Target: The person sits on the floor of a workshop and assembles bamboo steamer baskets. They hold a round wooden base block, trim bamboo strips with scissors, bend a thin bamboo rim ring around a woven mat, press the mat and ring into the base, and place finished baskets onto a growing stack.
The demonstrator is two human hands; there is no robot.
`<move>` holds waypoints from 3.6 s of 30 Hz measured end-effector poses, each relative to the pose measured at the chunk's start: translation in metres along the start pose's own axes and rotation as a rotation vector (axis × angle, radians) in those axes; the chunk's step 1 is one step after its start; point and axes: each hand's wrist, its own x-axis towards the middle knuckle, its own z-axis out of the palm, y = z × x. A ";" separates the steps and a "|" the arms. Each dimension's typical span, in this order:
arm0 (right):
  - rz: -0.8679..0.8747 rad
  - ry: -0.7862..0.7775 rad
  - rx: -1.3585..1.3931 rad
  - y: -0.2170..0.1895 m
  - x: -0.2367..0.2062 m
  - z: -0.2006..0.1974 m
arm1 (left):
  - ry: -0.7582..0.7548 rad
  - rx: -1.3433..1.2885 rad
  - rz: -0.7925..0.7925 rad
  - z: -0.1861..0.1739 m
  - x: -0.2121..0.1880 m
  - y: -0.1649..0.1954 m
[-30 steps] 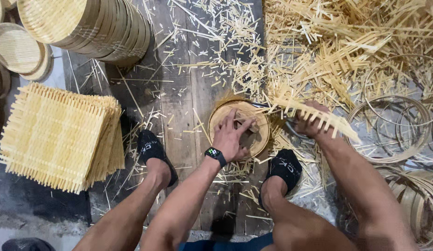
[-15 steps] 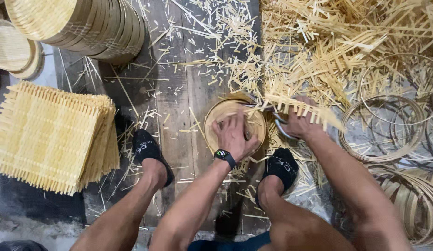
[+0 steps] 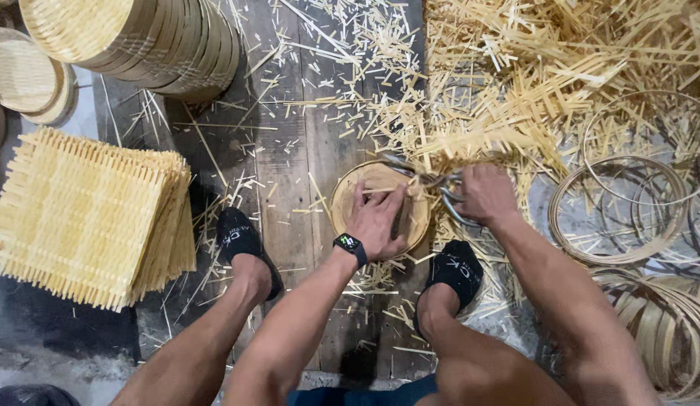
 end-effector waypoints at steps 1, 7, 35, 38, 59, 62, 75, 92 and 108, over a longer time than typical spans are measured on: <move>-0.011 -0.021 0.034 0.004 -0.001 0.002 | -0.013 -0.006 0.043 -0.003 0.000 -0.003; -0.033 -0.001 -0.024 0.008 0.007 0.003 | -0.098 0.033 0.160 -0.009 0.003 -0.009; 0.603 -0.139 0.552 0.060 -0.026 0.044 | 0.766 -0.197 -0.255 0.029 0.022 -0.077; 0.265 -0.149 0.663 0.075 -0.071 0.060 | 0.379 -0.479 -0.491 0.043 0.027 -0.116; 0.601 0.114 0.462 0.020 -0.007 -0.018 | 0.184 -0.826 -0.848 0.049 0.056 -0.132; 0.554 -0.079 0.966 -0.032 -0.020 -0.008 | 0.234 -0.808 -0.822 0.050 0.056 -0.127; 0.366 0.023 1.599 -0.074 -0.001 0.024 | 0.202 -0.710 -0.622 0.047 0.065 -0.115; 0.480 0.029 1.289 -0.085 -0.022 0.016 | 0.552 -0.259 -0.463 0.040 0.019 -0.136; 0.505 0.059 1.476 -0.096 -0.036 0.031 | 0.348 -1.187 -0.855 0.052 -0.023 -0.138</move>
